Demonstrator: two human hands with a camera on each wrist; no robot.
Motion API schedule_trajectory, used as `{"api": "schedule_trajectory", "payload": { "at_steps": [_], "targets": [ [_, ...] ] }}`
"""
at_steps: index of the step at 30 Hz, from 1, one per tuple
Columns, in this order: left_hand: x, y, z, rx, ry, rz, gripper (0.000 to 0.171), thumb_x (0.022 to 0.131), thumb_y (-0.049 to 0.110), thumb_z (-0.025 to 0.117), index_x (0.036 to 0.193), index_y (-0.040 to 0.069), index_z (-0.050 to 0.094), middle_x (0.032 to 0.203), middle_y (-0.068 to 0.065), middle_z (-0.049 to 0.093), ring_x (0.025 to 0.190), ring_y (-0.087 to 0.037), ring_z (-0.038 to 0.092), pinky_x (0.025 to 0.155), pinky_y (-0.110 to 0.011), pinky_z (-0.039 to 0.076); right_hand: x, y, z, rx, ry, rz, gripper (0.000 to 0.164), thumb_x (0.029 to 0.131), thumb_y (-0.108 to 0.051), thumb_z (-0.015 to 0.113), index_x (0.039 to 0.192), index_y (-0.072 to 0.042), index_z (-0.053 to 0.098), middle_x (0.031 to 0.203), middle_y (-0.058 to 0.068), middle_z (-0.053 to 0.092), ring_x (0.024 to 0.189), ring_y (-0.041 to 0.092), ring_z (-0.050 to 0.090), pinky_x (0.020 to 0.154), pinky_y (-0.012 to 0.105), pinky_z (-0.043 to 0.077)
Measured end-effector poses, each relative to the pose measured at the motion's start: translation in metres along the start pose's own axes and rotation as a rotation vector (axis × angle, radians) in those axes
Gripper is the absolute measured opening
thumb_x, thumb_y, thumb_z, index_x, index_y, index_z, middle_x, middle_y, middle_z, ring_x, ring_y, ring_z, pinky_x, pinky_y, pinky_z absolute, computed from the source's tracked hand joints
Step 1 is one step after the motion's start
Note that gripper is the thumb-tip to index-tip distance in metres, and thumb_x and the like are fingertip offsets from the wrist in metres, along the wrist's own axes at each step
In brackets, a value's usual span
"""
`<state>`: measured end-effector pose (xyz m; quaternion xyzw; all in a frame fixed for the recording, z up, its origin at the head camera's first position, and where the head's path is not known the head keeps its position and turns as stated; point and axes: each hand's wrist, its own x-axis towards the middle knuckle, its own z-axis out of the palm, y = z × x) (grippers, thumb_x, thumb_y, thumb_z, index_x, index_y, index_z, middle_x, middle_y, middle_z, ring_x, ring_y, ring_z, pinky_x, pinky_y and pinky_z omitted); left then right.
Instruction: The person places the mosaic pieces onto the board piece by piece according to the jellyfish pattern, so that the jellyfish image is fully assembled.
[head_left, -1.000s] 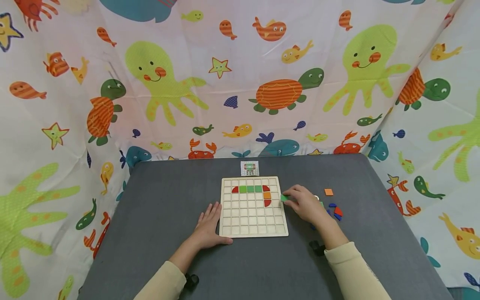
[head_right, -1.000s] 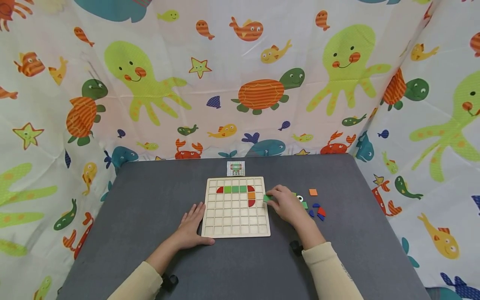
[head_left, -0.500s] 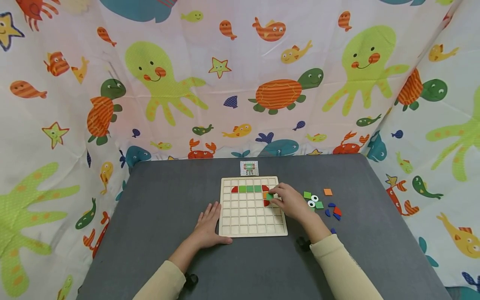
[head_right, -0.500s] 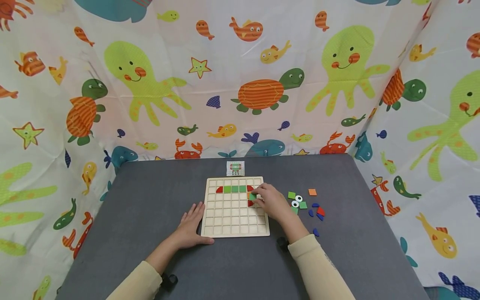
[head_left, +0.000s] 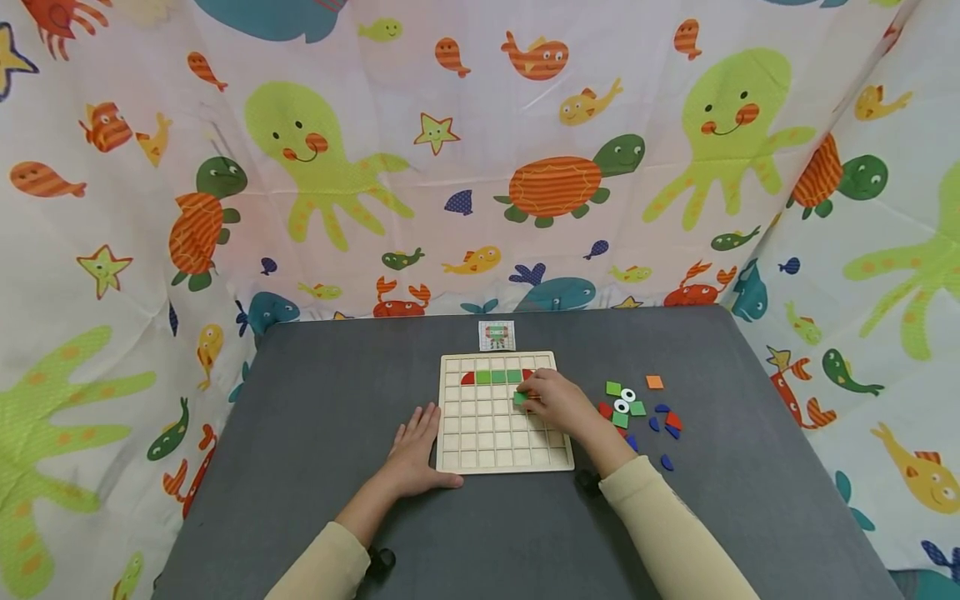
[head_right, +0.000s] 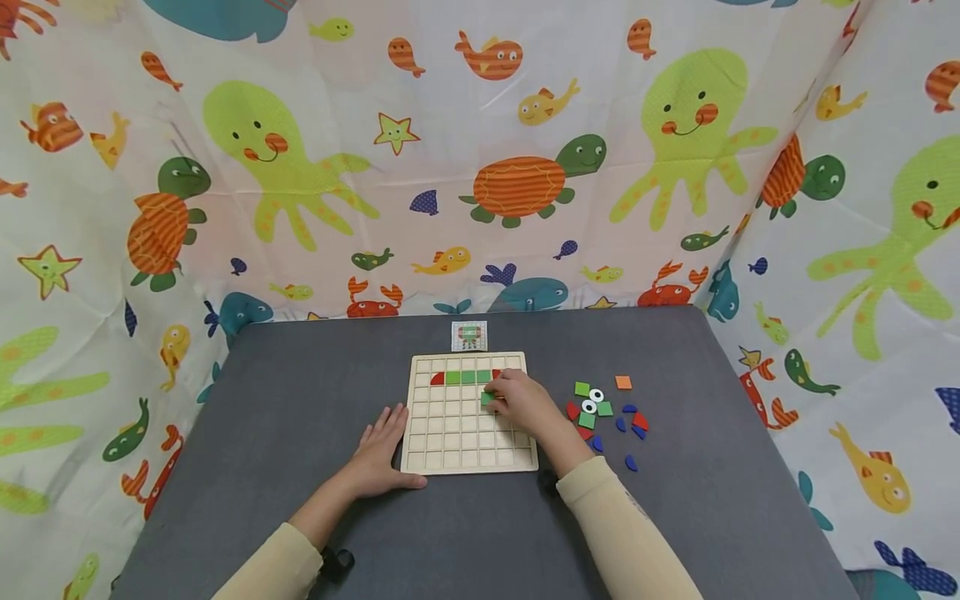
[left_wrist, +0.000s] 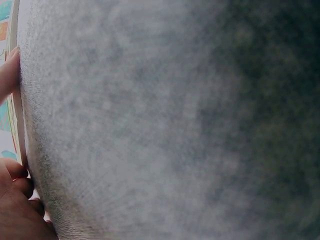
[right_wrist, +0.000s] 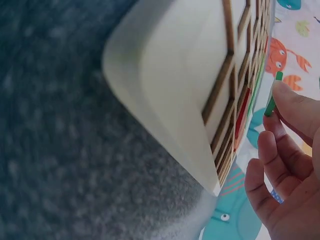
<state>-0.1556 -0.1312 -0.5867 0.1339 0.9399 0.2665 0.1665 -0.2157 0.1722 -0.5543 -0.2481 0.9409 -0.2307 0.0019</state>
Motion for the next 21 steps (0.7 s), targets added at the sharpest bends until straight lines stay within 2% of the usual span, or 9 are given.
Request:
{"api": "schedule_trajectory", "payload": {
  "at_steps": [11,21],
  "targets": [
    [0.001,-0.001,0.002,0.011,-0.002,0.0,0.131,0.07,0.059,0.087,0.163,0.008,0.011,0.171,-0.011,0.01,0.158,-0.033,0.003,0.123,-0.059,0.009,0.003,-0.001,0.01,-0.098,-0.013,-0.012,0.02,0.088,-0.018,0.08,0.108,-0.015,0.078,0.103,0.003,0.069,0.094,0.023,0.064,0.08,0.044,0.05],
    [0.001,-0.001,0.0,0.015,-0.01,-0.008,0.131,0.07,0.059,0.086,0.163,0.008,0.011,0.171,-0.011,0.009,0.158,-0.033,0.003,0.124,-0.059,0.009,0.008,0.0,0.015,-0.113,-0.032,-0.012,0.024,0.085,-0.025,0.083,0.107,-0.019,0.078,0.106,0.001,0.069,0.095,0.022,0.058,0.078,0.043,0.047]
  ]
}}
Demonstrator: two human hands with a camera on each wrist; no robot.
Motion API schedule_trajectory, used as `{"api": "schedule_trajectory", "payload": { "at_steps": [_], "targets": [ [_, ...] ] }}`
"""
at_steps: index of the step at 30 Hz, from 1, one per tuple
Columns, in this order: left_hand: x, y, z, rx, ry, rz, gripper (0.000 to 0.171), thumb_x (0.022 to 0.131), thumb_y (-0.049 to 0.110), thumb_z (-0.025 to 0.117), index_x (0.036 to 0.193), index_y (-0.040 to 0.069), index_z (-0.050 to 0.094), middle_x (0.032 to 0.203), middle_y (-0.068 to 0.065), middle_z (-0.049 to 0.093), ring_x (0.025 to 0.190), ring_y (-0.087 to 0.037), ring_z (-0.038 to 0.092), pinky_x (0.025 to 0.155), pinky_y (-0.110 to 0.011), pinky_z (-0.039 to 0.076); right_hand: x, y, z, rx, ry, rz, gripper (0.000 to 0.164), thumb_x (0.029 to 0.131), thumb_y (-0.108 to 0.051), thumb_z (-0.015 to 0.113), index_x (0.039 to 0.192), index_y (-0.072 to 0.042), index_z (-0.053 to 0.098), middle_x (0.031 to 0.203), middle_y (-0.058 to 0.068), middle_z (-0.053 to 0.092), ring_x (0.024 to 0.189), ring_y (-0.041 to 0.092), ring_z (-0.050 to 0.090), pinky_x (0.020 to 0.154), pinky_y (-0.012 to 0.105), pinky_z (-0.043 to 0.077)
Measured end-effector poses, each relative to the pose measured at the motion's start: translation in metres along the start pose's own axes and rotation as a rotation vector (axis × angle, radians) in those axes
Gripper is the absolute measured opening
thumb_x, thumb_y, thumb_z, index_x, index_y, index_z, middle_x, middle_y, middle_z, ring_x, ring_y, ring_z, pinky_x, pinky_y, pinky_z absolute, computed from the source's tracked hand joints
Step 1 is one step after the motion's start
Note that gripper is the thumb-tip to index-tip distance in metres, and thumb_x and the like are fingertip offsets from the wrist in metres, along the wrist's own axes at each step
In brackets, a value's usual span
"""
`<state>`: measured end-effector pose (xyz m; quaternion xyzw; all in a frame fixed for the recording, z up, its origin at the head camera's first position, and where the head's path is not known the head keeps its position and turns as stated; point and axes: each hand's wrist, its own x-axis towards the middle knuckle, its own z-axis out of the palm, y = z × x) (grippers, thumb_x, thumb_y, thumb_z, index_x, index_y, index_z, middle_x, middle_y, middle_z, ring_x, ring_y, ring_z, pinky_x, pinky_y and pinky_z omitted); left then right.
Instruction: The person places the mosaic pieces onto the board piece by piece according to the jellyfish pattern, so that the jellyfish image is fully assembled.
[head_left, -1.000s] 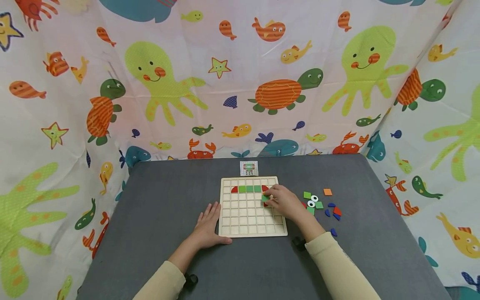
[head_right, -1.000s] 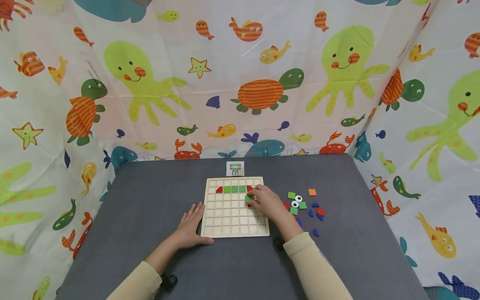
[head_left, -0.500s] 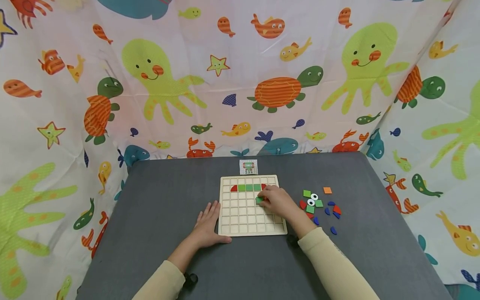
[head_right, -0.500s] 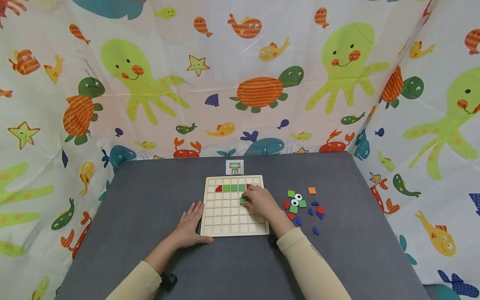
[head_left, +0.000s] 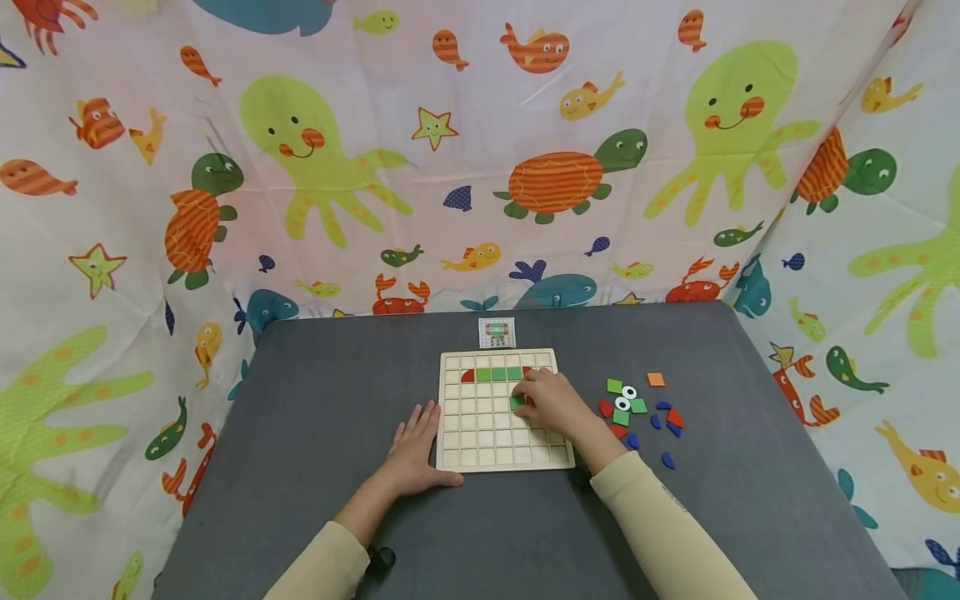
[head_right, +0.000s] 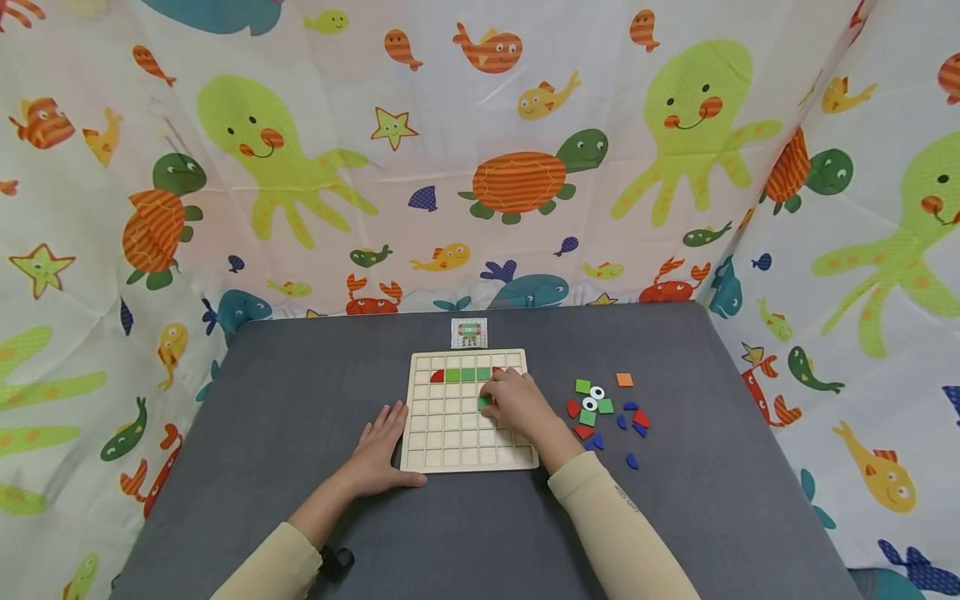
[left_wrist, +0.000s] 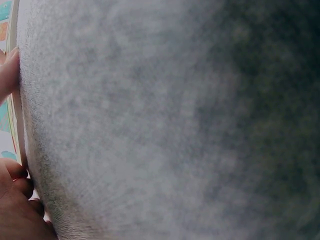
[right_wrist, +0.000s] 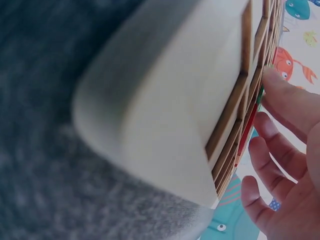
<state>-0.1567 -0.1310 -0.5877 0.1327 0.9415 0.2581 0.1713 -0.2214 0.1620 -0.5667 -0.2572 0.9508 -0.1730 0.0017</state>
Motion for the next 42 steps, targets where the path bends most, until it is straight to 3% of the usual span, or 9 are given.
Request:
{"api": "schedule_trajectory", "payload": {
  "at_steps": [6,14,21,32,42],
  "targets": [
    [0.0,0.002,-0.001,-0.003,0.002,0.005,0.13,0.07,0.059,0.086,0.163,0.008,0.011,0.17,-0.011,0.01,0.158,-0.033,0.003,0.124,-0.059,0.009,-0.001,-0.001,-0.004,0.019,0.009,0.011,0.028,0.086,-0.026,0.082,0.112,-0.018,0.077,0.11,0.003,0.068,0.1,0.024,0.061,0.083,0.047,0.05],
    [-0.001,0.0,0.002,-0.001,0.006,0.009,0.13,0.07,0.057,0.087,0.163,0.008,0.01,0.171,-0.011,0.009,0.158,-0.033,0.003,0.124,-0.059,0.009,-0.011,-0.001,-0.024,0.086,0.043,0.031,0.03,0.088,-0.021,0.08,0.116,-0.011,0.075,0.113,0.007,0.07,0.106,0.028,0.064,0.091,0.053,0.049],
    [-0.001,0.002,0.0,-0.008,0.006,0.011,0.129,0.071,0.057,0.087,0.163,0.007,0.012,0.171,-0.011,0.009,0.158,-0.033,0.003,0.124,-0.059,0.009,-0.029,0.009,-0.039,0.133,0.083,0.08,0.029,0.091,-0.017,0.077,0.118,-0.009,0.074,0.113,0.007,0.071,0.099,0.028,0.065,0.089,0.051,0.051],
    [-0.001,-0.001,0.002,-0.034,0.011,0.029,0.129,0.071,0.056,0.087,0.163,0.006,0.01,0.17,-0.013,0.008,0.157,-0.035,0.002,0.123,-0.06,0.006,-0.058,0.026,-0.056,0.156,0.193,0.12,0.028,0.087,-0.013,0.08,0.114,-0.008,0.074,0.113,0.009,0.071,0.099,0.029,0.067,0.086,0.05,0.055],
    [0.0,-0.002,0.003,-0.039,0.013,0.024,0.13,0.07,0.057,0.087,0.163,0.009,0.009,0.171,-0.01,0.007,0.158,-0.032,0.0,0.123,-0.059,0.005,-0.083,0.046,-0.068,0.161,0.196,0.208,0.027,0.089,-0.014,0.078,0.116,-0.009,0.073,0.117,0.011,0.07,0.106,0.034,0.064,0.089,0.051,0.054]
  ]
}}
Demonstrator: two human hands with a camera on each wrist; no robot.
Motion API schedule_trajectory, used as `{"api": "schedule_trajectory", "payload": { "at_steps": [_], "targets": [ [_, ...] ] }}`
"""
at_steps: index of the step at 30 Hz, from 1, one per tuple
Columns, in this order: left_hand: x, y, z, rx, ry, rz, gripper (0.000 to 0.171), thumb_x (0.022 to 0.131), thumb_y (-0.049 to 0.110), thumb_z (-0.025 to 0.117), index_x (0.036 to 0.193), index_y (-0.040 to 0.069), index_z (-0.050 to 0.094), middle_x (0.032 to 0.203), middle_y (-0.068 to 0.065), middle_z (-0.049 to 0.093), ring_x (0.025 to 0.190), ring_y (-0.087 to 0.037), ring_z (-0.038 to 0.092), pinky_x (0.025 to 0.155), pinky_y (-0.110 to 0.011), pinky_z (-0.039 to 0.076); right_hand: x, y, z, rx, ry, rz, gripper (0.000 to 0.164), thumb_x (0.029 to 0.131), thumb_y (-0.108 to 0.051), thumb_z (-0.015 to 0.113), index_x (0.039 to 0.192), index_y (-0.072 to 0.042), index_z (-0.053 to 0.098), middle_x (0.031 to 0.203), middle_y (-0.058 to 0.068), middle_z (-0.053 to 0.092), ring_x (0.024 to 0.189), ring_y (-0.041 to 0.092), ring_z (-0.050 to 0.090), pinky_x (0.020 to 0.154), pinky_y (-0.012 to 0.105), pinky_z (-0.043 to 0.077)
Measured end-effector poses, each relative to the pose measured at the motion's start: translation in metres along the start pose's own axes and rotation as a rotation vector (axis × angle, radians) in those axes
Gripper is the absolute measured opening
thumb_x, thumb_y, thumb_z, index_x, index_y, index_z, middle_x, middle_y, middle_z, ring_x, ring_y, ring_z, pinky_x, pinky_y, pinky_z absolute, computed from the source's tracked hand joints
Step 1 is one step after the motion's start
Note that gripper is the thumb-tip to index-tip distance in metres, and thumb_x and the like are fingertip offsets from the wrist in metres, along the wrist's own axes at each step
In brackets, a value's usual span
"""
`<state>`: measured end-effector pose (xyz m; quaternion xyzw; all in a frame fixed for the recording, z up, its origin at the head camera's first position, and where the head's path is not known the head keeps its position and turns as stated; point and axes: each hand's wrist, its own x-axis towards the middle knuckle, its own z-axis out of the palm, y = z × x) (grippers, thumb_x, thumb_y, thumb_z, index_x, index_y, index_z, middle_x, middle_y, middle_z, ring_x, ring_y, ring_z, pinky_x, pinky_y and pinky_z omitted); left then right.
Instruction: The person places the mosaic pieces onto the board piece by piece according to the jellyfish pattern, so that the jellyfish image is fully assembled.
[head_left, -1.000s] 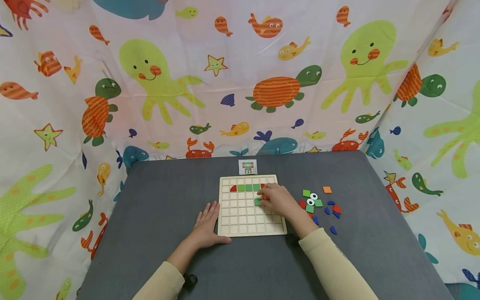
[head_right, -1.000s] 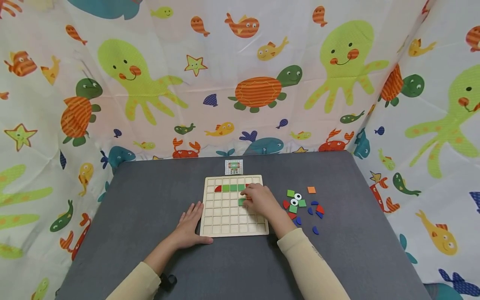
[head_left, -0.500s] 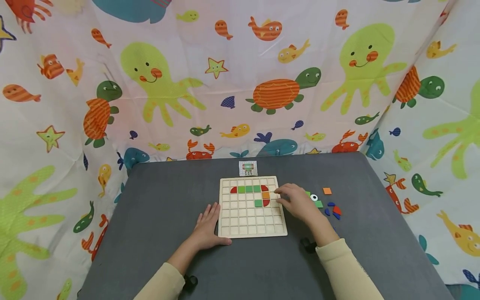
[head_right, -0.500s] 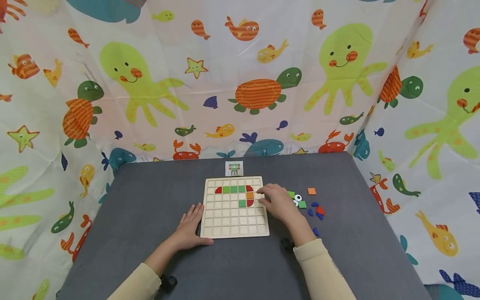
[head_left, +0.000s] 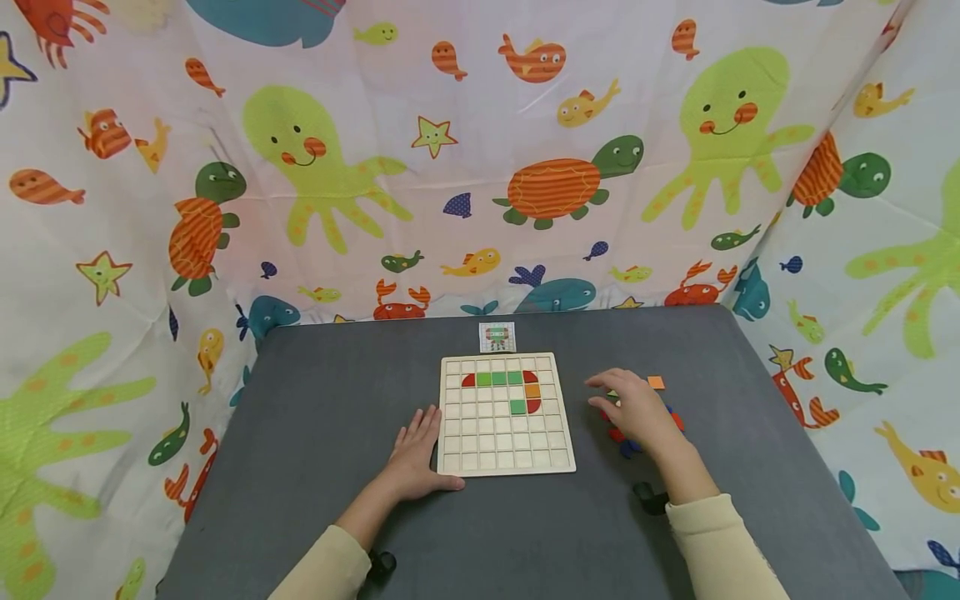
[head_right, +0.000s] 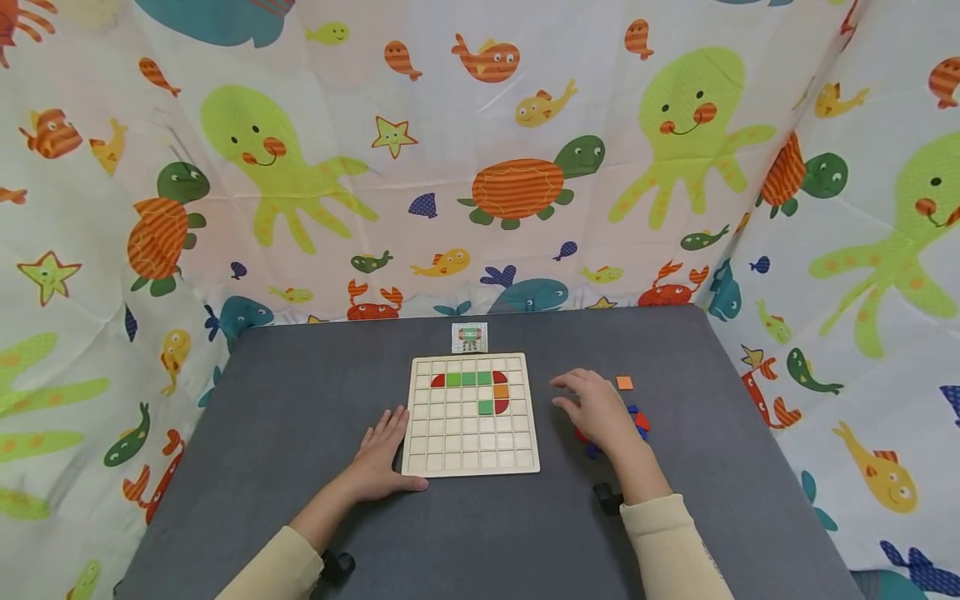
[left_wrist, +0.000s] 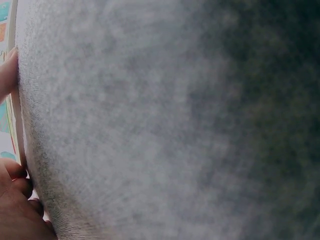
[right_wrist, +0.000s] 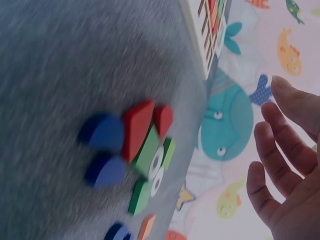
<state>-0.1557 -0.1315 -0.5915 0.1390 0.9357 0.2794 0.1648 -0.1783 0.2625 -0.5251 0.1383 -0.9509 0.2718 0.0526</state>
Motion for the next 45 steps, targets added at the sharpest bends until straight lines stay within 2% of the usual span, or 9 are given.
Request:
{"api": "schedule_trajectory", "payload": {
  "at_steps": [7,16,21,25,30,35,45],
  "targets": [
    [-0.001,0.002,-0.002,0.01,-0.003,-0.009,0.129,0.071,0.054,0.088,0.163,0.008,0.011,0.171,-0.011,0.009,0.158,-0.033,0.002,0.123,-0.06,0.006,-0.013,0.018,-0.01,0.005,0.012,0.041,0.028,0.09,-0.012,0.077,0.117,-0.008,0.073,0.117,0.013,0.069,0.105,0.036,0.065,0.088,0.056,0.053],
    [-0.004,0.005,-0.005,0.004,0.0,-0.004,0.129,0.07,0.054,0.088,0.163,0.006,0.013,0.17,-0.013,0.01,0.157,-0.035,0.004,0.123,-0.061,0.008,-0.023,0.048,-0.015,0.032,0.017,0.078,0.031,0.088,-0.006,0.077,0.119,-0.003,0.071,0.118,0.017,0.068,0.103,0.036,0.065,0.088,0.057,0.053],
    [-0.003,0.002,-0.003,-0.003,0.01,0.016,0.129,0.071,0.055,0.087,0.163,0.005,0.012,0.17,-0.015,0.01,0.157,-0.037,0.003,0.122,-0.062,0.007,-0.025,0.064,-0.015,0.034,-0.02,0.112,0.033,0.089,-0.006,0.076,0.122,-0.004,0.07,0.125,0.021,0.065,0.102,0.038,0.065,0.087,0.058,0.053],
    [-0.003,0.002,-0.003,-0.012,0.011,0.015,0.128,0.071,0.054,0.087,0.163,0.006,0.011,0.17,-0.014,0.01,0.157,-0.036,0.003,0.122,-0.061,0.006,-0.025,0.073,-0.015,0.033,-0.062,0.152,0.035,0.088,-0.01,0.078,0.121,-0.003,0.07,0.118,0.021,0.067,0.099,0.036,0.065,0.087,0.057,0.052],
    [-0.004,0.004,-0.004,0.003,0.007,-0.004,0.129,0.071,0.056,0.088,0.163,0.008,0.012,0.17,-0.012,0.01,0.157,-0.034,0.004,0.123,-0.06,0.008,-0.027,0.08,-0.012,0.036,-0.11,0.199,0.04,0.085,-0.012,0.081,0.122,-0.002,0.069,0.11,0.019,0.067,0.099,0.034,0.062,0.088,0.056,0.051],
    [-0.003,0.003,-0.004,0.003,0.01,0.004,0.129,0.071,0.056,0.087,0.163,0.007,0.012,0.17,-0.013,0.01,0.157,-0.036,0.004,0.123,-0.061,0.007,-0.027,0.083,-0.011,0.033,-0.127,0.216,0.031,0.086,-0.011,0.08,0.115,-0.002,0.071,0.111,0.019,0.068,0.102,0.036,0.064,0.09,0.058,0.05],
    [-0.003,0.003,-0.004,-0.025,0.011,0.019,0.129,0.071,0.057,0.087,0.163,0.006,0.012,0.17,-0.014,0.011,0.157,-0.036,0.003,0.122,-0.062,0.006,-0.024,0.087,-0.012,0.009,-0.17,0.201,0.025,0.086,-0.015,0.081,0.109,-0.006,0.074,0.106,0.012,0.069,0.096,0.029,0.063,0.089,0.057,0.051]
  ]
}}
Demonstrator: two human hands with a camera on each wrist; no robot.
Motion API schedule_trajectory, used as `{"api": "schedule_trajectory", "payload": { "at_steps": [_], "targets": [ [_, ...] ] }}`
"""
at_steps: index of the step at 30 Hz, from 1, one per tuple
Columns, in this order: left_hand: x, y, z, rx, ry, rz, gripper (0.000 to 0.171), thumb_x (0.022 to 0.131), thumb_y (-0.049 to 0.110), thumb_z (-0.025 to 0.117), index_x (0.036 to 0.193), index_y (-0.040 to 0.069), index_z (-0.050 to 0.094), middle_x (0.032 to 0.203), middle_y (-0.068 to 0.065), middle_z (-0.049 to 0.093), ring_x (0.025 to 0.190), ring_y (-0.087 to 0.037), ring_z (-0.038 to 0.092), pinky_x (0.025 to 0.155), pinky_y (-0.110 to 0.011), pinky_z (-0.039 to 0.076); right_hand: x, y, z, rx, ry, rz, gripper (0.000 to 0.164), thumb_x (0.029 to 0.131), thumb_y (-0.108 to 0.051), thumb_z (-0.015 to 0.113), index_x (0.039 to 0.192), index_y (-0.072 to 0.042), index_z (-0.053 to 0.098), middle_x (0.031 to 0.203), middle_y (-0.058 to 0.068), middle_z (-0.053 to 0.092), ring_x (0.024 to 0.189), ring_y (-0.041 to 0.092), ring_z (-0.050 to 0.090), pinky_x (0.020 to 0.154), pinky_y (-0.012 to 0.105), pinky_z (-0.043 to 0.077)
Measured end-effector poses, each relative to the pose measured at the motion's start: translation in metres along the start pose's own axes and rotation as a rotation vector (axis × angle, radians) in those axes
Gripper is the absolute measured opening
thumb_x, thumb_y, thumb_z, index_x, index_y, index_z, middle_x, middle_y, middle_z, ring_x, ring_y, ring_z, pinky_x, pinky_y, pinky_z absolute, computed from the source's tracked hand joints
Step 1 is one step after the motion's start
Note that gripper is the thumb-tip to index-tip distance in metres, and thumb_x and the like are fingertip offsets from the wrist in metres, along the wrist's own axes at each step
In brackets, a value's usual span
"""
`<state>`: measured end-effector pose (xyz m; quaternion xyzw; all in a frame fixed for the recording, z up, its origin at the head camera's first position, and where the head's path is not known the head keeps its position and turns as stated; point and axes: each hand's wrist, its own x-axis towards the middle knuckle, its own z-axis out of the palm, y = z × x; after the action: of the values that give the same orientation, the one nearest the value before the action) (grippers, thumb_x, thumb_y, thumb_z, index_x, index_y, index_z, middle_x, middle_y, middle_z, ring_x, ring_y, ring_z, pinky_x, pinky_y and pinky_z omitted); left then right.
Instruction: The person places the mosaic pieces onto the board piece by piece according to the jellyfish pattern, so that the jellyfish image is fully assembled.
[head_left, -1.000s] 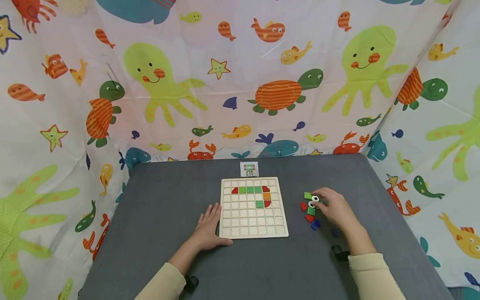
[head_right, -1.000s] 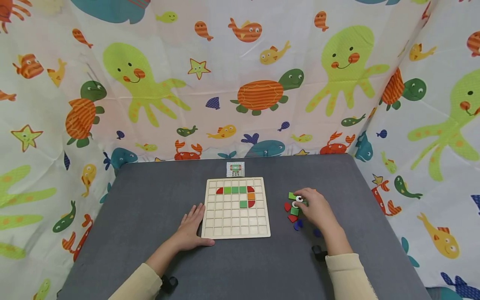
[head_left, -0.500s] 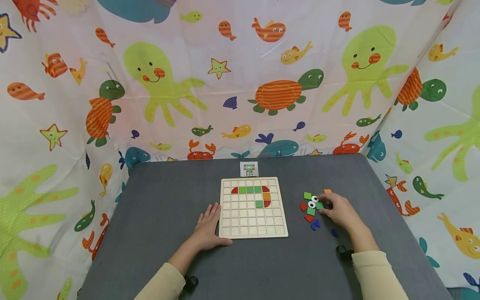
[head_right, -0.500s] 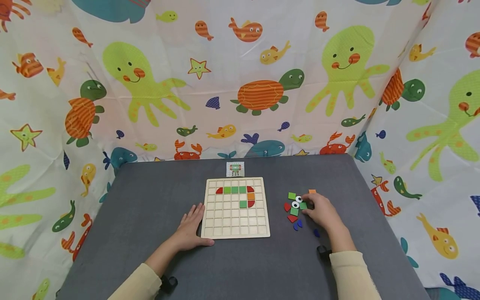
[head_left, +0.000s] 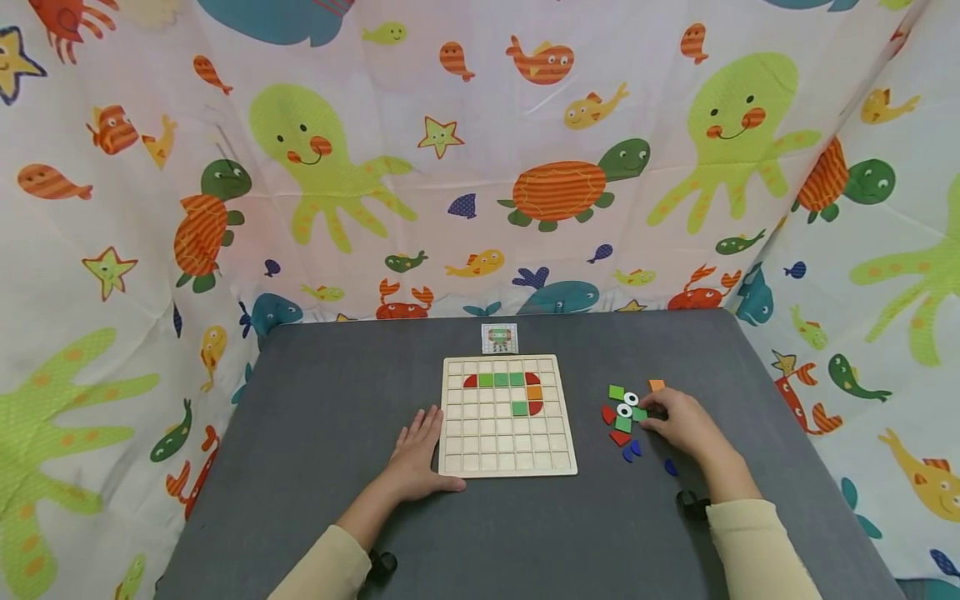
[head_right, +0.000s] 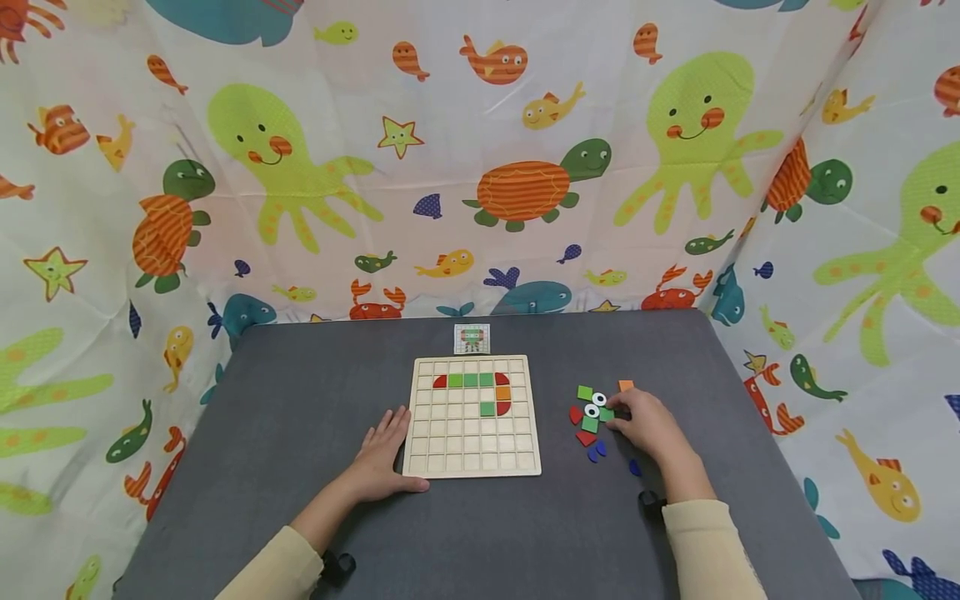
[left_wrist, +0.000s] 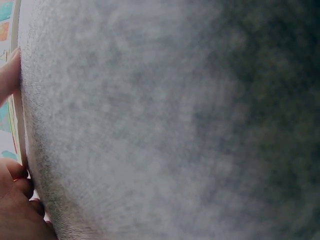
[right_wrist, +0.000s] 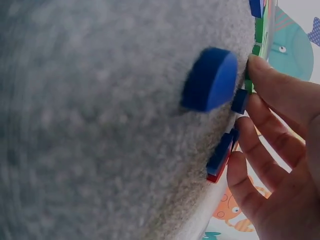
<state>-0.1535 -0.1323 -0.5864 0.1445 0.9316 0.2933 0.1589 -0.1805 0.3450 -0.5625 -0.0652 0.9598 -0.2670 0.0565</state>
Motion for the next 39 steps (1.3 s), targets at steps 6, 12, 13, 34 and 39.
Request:
{"api": "schedule_trajectory", "payload": {
  "at_steps": [6,12,13,34,39],
  "targets": [
    [-0.002,0.0,-0.001,-0.003,0.0,0.005,0.129,0.071,0.058,0.086,0.163,0.007,0.011,0.17,-0.014,0.01,0.157,-0.036,0.002,0.122,-0.062,0.005,0.001,0.0,-0.001,-0.053,-0.012,-0.034,0.022,0.088,-0.016,0.079,0.106,-0.004,0.074,0.101,0.011,0.067,0.091,0.027,0.062,0.086,0.055,0.052],
    [-0.002,0.002,-0.004,0.029,-0.002,-0.014,0.128,0.071,0.057,0.086,0.163,0.007,0.013,0.17,-0.012,0.011,0.157,-0.034,0.004,0.123,-0.06,0.009,-0.001,-0.004,-0.004,-0.111,-0.002,-0.082,0.027,0.089,-0.016,0.077,0.11,0.001,0.073,0.098,0.012,0.068,0.088,0.026,0.061,0.084,0.054,0.053],
    [-0.002,0.002,-0.004,0.035,-0.004,-0.018,0.129,0.071,0.058,0.086,0.163,0.007,0.012,0.17,-0.012,0.011,0.158,-0.034,0.004,0.123,-0.06,0.009,-0.001,-0.005,-0.005,-0.12,0.005,-0.094,0.028,0.089,-0.016,0.077,0.111,0.001,0.073,0.098,0.012,0.068,0.088,0.026,0.062,0.084,0.054,0.053],
    [-0.001,0.0,0.0,0.047,-0.009,-0.025,0.128,0.071,0.055,0.087,0.163,0.007,0.012,0.17,-0.012,0.011,0.157,-0.034,0.004,0.123,-0.06,0.008,0.001,-0.047,-0.02,-0.111,0.149,-0.279,0.024,0.09,-0.01,0.076,0.111,-0.001,0.073,0.106,0.014,0.067,0.095,0.032,0.065,0.083,0.052,0.056],
    [0.0,0.001,-0.001,0.057,-0.011,-0.035,0.129,0.071,0.06,0.085,0.164,0.01,0.011,0.171,-0.01,0.01,0.158,-0.032,0.003,0.124,-0.058,0.008,0.008,-0.059,-0.017,-0.106,0.127,-0.286,0.024,0.09,-0.009,0.076,0.112,0.0,0.072,0.107,0.016,0.067,0.096,0.034,0.066,0.084,0.052,0.056]
  ]
}}
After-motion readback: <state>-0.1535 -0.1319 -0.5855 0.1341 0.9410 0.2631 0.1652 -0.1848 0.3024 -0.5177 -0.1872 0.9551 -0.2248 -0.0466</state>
